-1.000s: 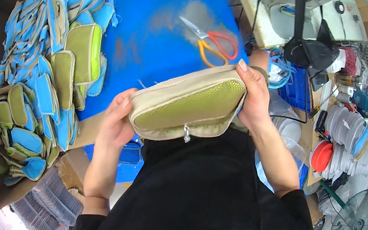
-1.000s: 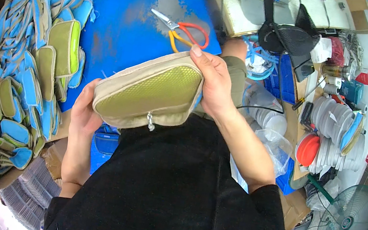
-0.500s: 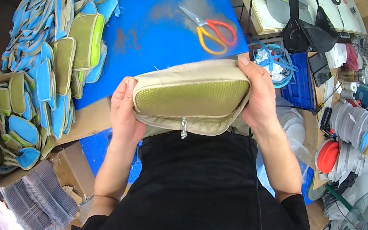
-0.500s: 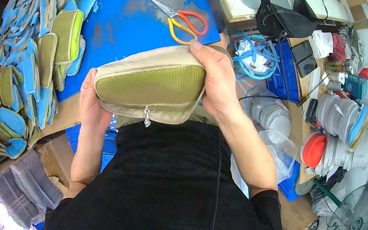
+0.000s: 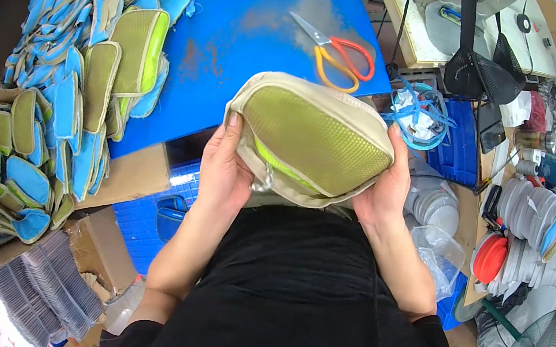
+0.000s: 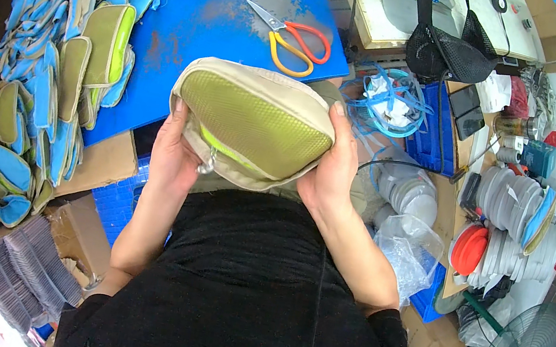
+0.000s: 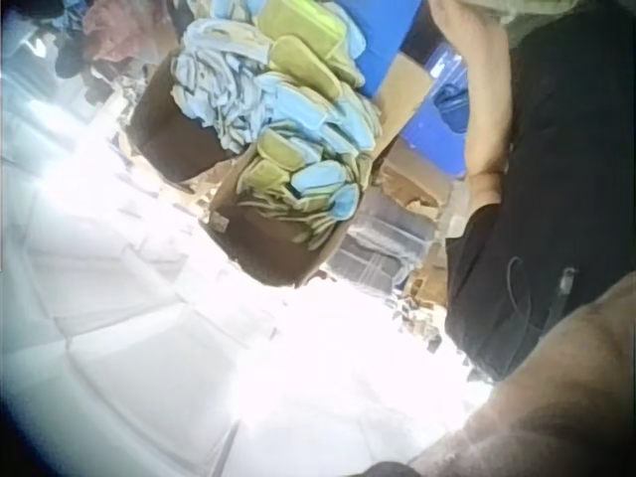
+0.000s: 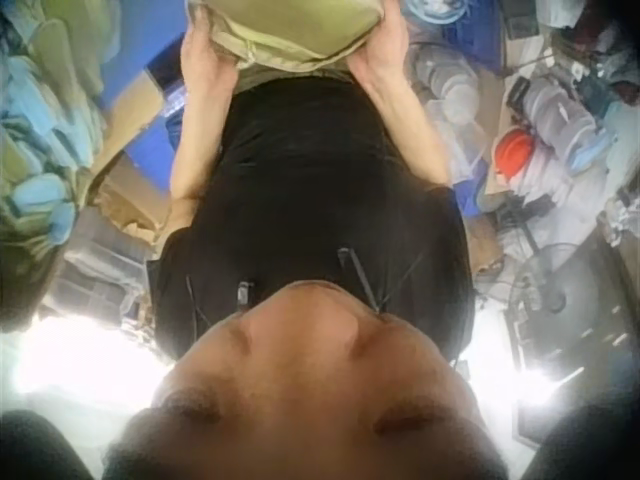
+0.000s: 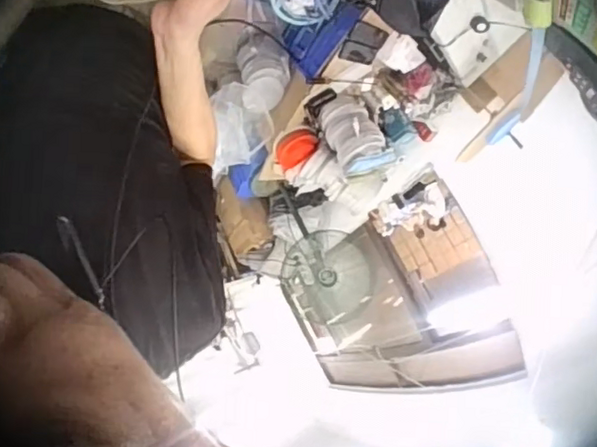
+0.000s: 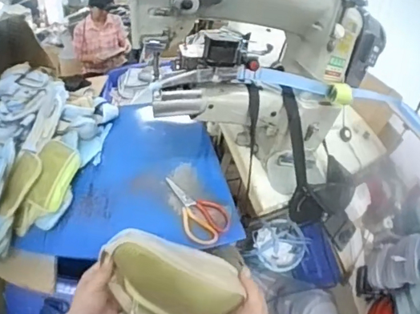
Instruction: The person uses a sewing machine to stitch a blue fabric strip onto the edge of a beige and green fabric pouch. They repeatedly guide the pouch under the needle, trim excess thread with scissors, and flip the item to check the seam. The person handles multiple pouches from a nearby pile, performing the same sewing and trimming actions on each.
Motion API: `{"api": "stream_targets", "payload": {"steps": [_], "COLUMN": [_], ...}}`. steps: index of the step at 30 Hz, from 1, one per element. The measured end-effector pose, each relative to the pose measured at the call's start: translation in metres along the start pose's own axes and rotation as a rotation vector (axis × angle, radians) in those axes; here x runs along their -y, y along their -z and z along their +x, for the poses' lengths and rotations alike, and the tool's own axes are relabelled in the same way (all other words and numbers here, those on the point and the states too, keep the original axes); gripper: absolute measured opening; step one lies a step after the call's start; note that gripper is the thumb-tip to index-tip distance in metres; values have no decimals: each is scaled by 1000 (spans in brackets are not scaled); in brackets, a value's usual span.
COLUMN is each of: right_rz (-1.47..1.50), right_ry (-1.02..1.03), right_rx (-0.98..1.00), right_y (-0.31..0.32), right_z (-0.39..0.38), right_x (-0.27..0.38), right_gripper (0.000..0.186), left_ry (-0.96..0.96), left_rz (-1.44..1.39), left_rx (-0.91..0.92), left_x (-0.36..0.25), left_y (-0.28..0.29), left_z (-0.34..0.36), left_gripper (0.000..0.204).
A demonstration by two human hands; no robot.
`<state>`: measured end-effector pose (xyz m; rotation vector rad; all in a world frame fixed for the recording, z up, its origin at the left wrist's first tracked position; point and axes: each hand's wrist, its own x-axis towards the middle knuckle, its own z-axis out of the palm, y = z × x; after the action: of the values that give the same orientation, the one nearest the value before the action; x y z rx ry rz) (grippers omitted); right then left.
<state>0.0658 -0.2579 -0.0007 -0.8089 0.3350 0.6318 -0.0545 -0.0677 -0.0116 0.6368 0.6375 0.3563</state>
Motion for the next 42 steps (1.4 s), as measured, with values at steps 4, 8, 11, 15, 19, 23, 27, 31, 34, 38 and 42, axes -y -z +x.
{"api": "stream_targets", "payload": {"steps": [4, 8, 11, 15, 19, 23, 27, 31, 34, 38, 42], "right_rz": [111, 160, 151, 116, 18, -9, -79, -146, -195, -342, -314], "right_ry": [-68, -64, -69, -40, -47, -85, -119, -71, -27, 47, 15], "right_rx": [-144, -118, -21, 163, 177, 164, 183, 206, 221, 320, 367], "right_y": [7, 45, 30, 22, 16, 2, -3, -24, -40, -39, -40], "right_z": [30, 61, 47, 38, 44, 41, 45, 40, 28, 32, 38], "right_x": [14, 21, 22, 29, 30, 20, 15, 15, 11, 10, 17], "right_gripper": [51, 54, 52, 52, 51, 50, 47, 51, 52, 53, 34], "left_ry": [249, 290, 258, 236, 175, 111, 91, -5, 18, 8, 85], "left_rz": [-286, -324, -292, -178, -88, -164, -224, -264, -374, -426, -287], "left_rx": [115, 381, 411, 489, 472, 437, 361, 301, 167, 261, 285], "left_x": [-7, -10, -15, -28, -36, -32, -32, -38, -38, -51, -62], "left_y": [-8, -10, -12, -10, -16, -16, -3, 10, 15, 27, 58], "left_z": [-21, -34, -36, -35, -42, -48, -46, -36, -30, -22, -10], "left_gripper": [46, 55, 59, 57, 47, 42, 41, 43, 47, 56, 68]}}
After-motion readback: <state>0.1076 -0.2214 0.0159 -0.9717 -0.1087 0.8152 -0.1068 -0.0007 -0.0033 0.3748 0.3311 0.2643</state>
